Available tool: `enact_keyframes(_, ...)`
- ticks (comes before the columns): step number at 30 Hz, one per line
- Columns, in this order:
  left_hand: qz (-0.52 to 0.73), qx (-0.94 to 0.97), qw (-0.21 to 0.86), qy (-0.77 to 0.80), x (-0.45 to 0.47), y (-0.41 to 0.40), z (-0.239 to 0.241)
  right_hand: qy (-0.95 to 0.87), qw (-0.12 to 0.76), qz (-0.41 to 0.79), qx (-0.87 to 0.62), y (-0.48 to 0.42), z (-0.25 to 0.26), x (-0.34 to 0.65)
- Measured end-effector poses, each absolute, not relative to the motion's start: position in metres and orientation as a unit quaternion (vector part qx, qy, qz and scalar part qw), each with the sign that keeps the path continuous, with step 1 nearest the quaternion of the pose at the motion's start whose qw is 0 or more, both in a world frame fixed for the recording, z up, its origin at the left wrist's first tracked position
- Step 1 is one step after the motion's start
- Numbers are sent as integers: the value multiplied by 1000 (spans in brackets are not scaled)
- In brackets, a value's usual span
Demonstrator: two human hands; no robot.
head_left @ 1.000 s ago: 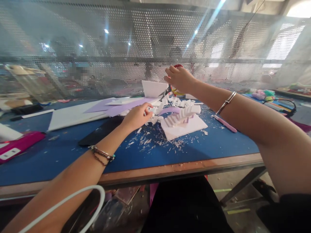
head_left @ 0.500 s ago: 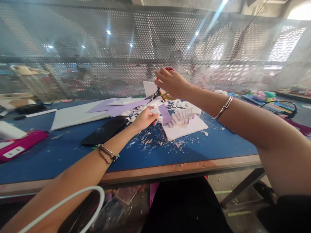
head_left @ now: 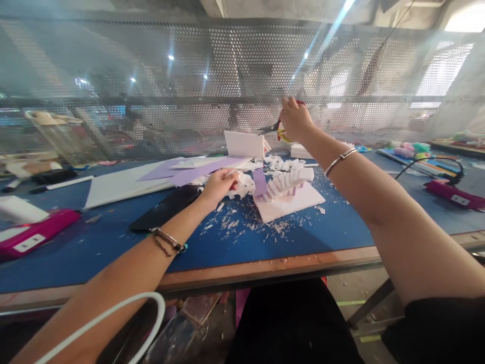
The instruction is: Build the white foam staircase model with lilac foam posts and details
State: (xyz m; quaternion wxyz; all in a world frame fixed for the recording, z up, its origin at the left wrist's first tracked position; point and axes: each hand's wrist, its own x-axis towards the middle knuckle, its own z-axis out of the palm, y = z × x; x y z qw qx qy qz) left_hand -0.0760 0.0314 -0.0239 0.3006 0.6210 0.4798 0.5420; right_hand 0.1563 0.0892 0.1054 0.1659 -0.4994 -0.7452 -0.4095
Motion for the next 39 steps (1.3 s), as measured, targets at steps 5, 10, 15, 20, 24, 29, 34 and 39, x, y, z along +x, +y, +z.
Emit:
enact_keyframes(5, 524, 673, 132, 505, -85, 28, -17, -727, 238, -358, -535, 98, 95, 172)
enact_keyframes(10, 538, 709, 117, 440, -78, 20, -9, -754, 278, -315, -505, 90, 82, 179)
enact_keyframes(15, 637, 549, 416, 346, -65, 13, -6, -766, 260, -236, -538, 84, 70, 187)
enact_keyframes(20, 649, 482, 503, 306, -61, 10, -3, -800, 303, -181, -486, 63, 53, 186)
enact_keyframes(24, 660, 448, 533, 283, -56, 5, 0, -835, 320, -167, -415, 27, 37, 181)
enact_keyframes(29, 646, 476, 542, 250, -46, -10, 3, -852, 315, -157, -388, -4, 18, 184)
enact_keyframes(34, 620, 506, 545, 248, -42, -15, 2, -854, 313, -139, -391, -13, 12, 186)
enact_keyframes(39, 630, 487, 554, 243, -42, -13, -1, -849, 281, -110, -433, -23, 17, 178)
